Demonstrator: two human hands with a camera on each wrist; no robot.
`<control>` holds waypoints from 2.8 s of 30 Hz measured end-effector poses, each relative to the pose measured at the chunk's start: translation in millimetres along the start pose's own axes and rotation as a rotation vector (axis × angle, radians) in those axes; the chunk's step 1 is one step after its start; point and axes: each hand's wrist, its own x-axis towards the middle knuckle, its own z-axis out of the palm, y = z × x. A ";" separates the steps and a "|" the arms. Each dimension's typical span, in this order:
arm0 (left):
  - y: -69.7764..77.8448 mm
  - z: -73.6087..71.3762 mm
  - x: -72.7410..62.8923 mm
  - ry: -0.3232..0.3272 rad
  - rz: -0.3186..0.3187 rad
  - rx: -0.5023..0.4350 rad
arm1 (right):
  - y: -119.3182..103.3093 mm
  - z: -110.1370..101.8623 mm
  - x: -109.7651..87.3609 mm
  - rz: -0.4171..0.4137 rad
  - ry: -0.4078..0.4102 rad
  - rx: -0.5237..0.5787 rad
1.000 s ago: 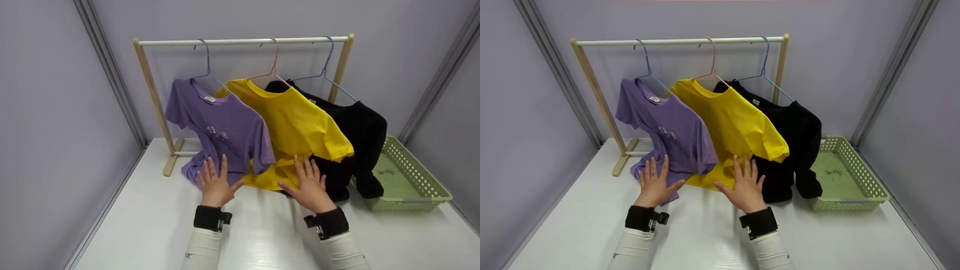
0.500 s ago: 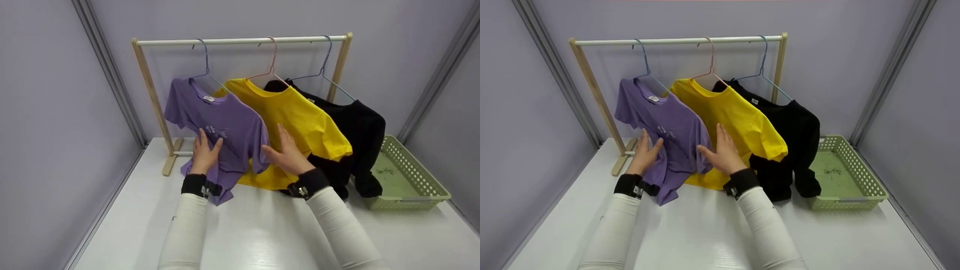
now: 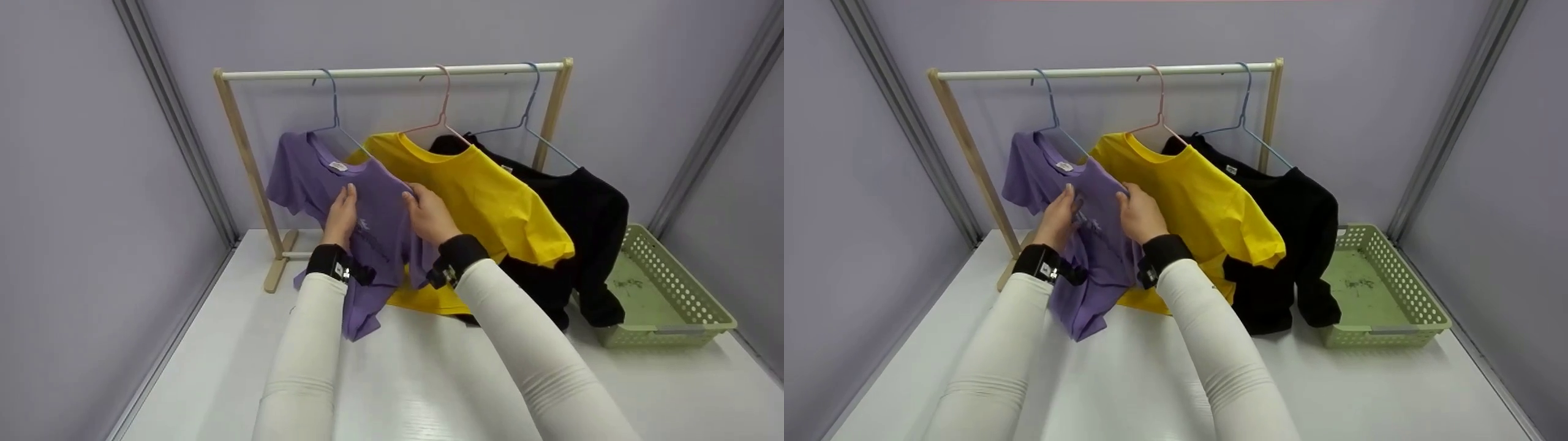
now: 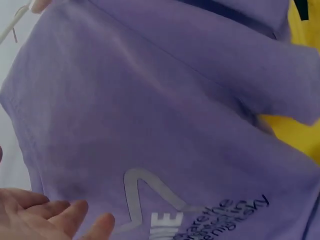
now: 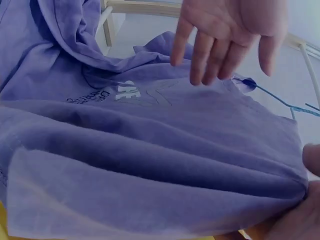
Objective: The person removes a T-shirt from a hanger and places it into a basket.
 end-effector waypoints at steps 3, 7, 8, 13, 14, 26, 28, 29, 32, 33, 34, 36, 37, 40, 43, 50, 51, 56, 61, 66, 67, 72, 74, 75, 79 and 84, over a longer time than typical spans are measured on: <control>8.3 2.9 0.3 -0.016 0.045 -0.058 | -3.0 2.1 2.7 -0.030 0.029 0.015; 17.5 7.2 -4.0 -0.045 0.071 -0.133 | -5.9 0.0 1.4 -0.012 0.082 0.092; 19.4 8.2 -5.3 -0.050 0.078 -0.145 | -6.9 -1.6 0.4 -0.002 0.101 0.119; 31.2 11.8 -17.2 -0.004 0.162 -0.088 | -14.3 -11.9 -5.9 -0.002 0.170 0.263; 34.3 12.5 -20.6 0.016 0.185 -0.066 | -15.8 -14.3 -7.7 -0.015 0.182 0.288; 61.4 10.5 -78.1 0.232 0.600 0.138 | -14.9 -69.4 -76.9 -0.191 0.302 0.650; 63.1 6.9 -89.2 0.282 0.699 0.180 | -11.0 -84.2 -95.5 -0.204 0.311 0.689; 63.6 5.0 -93.8 0.322 0.751 0.198 | -8.4 -92.1 -104.9 -0.205 0.310 0.712; 66.5 -2.3 -104.4 0.469 0.912 0.250 | 1.4 -117.3 -133.7 -0.194 0.294 0.769; 67.2 -5.4 -107.3 0.511 0.952 0.270 | 5.1 -125.6 -143.0 -0.191 0.283 0.787; 67.6 -8.8 -110.0 0.542 0.980 0.298 | 8.7 -133.7 -152.4 -0.187 0.274 0.797; 67.9 -16.0 -116.4 0.552 1.000 0.358 | 17.2 -149.2 -170.4 -0.212 0.225 0.855; 67.2 -19.1 -120.0 0.532 0.994 0.389 | 21.6 -156.6 -178.5 -0.236 0.192 0.902; 58.7 -24.1 -130.0 0.427 0.964 0.481 | 34.9 -175.7 -198.7 -0.315 0.062 1.068; 40.6 -22.9 -139.5 0.319 0.936 0.541 | 48.4 -187.1 -213.0 -0.308 -0.052 1.117; -19.8 -14.7 -143.7 0.229 0.804 0.627 | 89.7 -175.6 -217.3 -0.177 -0.216 0.929; -27.8 -13.9 -142.7 0.232 0.782 0.627 | 95.2 -172.2 -215.9 -0.145 -0.208 0.863; -64.9 -7.9 -134.3 0.292 0.704 0.665 | 110.0 -155.5 -206.3 0.061 -0.131 0.301; -89.2 2.1 -129.4 0.372 0.702 0.738 | 104.8 -134.0 -196.7 0.198 -0.151 -0.150; -96.3 14.0 -128.0 0.428 0.769 0.782 | 86.8 -95.3 -187.0 0.167 -0.034 -0.200; -96.7 16.6 -128.3 0.427 0.783 0.786 | 83.1 -86.6 -185.0 0.152 -0.013 -0.181; -97.7 30.0 -132.0 0.405 0.871 0.808 | 69.6 -48.0 -179.4 0.081 0.035 -0.052; -98.7 34.3 -132.9 0.392 0.890 0.815 | 66.3 -37.1 -178.8 0.068 0.067 -0.023; -99.7 36.0 -132.9 0.386 0.894 0.818 | 65.2 -32.9 -178.5 0.061 0.088 -0.017; -104.1 38.0 -132.9 0.353 0.898 0.810 | 65.0 -25.8 -177.7 0.055 0.132 -0.006; -109.6 32.1 -128.7 0.313 0.913 0.755 | 69.4 -35.1 -177.0 0.052 -0.001 -0.004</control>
